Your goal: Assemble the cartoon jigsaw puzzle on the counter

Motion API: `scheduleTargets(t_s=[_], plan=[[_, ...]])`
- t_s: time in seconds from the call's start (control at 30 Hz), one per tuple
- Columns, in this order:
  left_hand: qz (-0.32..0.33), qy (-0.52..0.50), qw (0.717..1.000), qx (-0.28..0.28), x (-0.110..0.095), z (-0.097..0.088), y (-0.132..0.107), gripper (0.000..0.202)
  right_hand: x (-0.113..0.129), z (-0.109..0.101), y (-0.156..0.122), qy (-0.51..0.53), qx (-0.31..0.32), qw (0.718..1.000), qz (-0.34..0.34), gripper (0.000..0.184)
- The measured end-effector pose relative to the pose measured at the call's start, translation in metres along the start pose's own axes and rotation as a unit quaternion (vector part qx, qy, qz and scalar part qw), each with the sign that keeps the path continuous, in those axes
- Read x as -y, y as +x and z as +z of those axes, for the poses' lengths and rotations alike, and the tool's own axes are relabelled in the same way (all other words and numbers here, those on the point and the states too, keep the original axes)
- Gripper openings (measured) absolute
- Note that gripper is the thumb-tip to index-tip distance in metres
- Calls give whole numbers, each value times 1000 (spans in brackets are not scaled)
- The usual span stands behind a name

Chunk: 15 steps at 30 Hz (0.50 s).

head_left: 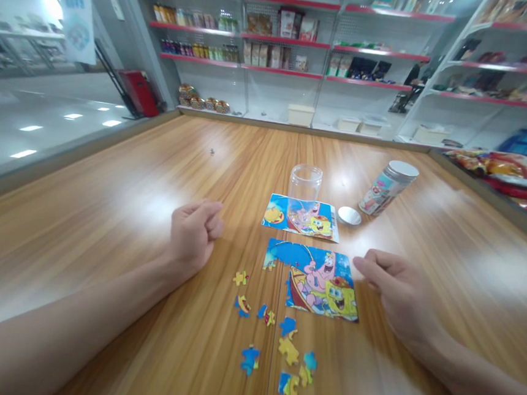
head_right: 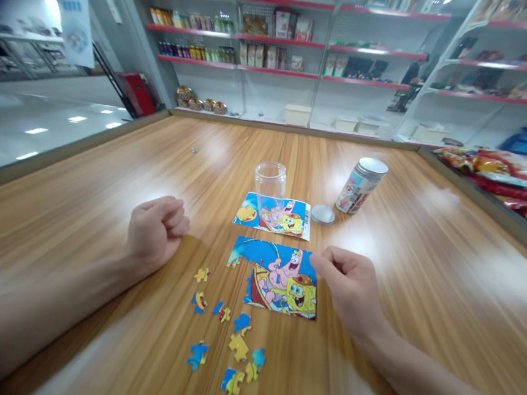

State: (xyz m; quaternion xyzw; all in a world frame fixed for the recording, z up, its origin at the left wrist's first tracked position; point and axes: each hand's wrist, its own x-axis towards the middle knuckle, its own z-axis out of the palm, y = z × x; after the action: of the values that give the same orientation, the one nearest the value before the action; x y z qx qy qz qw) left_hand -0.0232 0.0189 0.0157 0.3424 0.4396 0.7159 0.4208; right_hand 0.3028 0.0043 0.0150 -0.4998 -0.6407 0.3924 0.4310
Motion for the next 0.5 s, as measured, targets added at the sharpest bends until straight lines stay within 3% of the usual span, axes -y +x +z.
scheduleTargets(t_s=[0.1,0.17,0.27,0.3,0.37,0.43,0.5], plan=[[-15,-28,999,-22,-3,0,0,52,11,-19,20,125,-18,990,60,53],[-23,-31,999,-28,-4,-1,0,51,26,-44,34,202,-90,975,31,52],[-29,-30,999,-34,-4,-2,1,47,42,-82,47,222,-108,969,-8,53],[-30,-29,999,-32,-3,-2,2,47,41,-90,48,236,-120,963,-51,51],[-31,-23,999,-24,-2,-1,3,47,28,-94,45,225,-106,968,-37,53],[-34,-14,999,-13,-2,-1,4,47,5,-84,40,173,-53,982,54,52],[-34,-3,999,-3,-2,-1,3,47,-17,-68,35,132,29,987,82,51]])
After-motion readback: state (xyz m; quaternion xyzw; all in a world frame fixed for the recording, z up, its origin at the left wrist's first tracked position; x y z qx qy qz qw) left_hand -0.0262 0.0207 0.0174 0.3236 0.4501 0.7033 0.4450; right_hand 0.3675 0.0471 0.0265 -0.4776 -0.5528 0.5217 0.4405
